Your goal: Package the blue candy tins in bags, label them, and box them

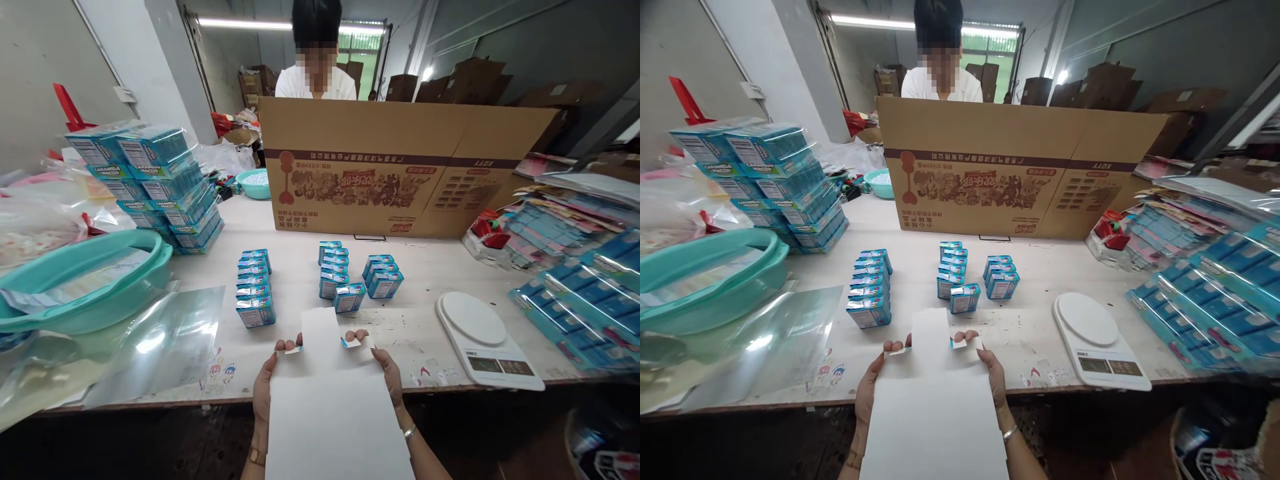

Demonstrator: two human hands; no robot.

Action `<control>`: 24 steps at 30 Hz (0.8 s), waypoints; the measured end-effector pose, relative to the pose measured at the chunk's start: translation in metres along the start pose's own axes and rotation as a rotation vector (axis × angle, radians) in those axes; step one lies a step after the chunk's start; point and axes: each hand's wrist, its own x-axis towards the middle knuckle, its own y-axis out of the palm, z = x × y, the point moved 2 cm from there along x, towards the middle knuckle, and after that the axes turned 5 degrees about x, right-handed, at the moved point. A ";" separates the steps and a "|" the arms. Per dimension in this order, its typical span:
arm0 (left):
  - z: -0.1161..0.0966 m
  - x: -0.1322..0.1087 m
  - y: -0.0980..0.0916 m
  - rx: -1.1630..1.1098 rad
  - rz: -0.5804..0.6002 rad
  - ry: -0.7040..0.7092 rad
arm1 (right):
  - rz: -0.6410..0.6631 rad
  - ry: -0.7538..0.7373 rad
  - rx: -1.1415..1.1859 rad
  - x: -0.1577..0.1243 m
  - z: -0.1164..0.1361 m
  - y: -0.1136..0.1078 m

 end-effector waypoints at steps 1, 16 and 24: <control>-0.004 0.000 0.006 0.081 -0.001 0.018 | 0.012 0.014 -0.033 0.000 0.000 -0.001; 0.009 0.034 0.051 0.958 -0.261 0.310 | -0.055 -0.145 -0.659 0.029 -0.014 0.023; -0.015 0.039 0.013 1.114 -0.263 0.183 | -0.001 -0.060 -1.071 0.043 0.014 -0.029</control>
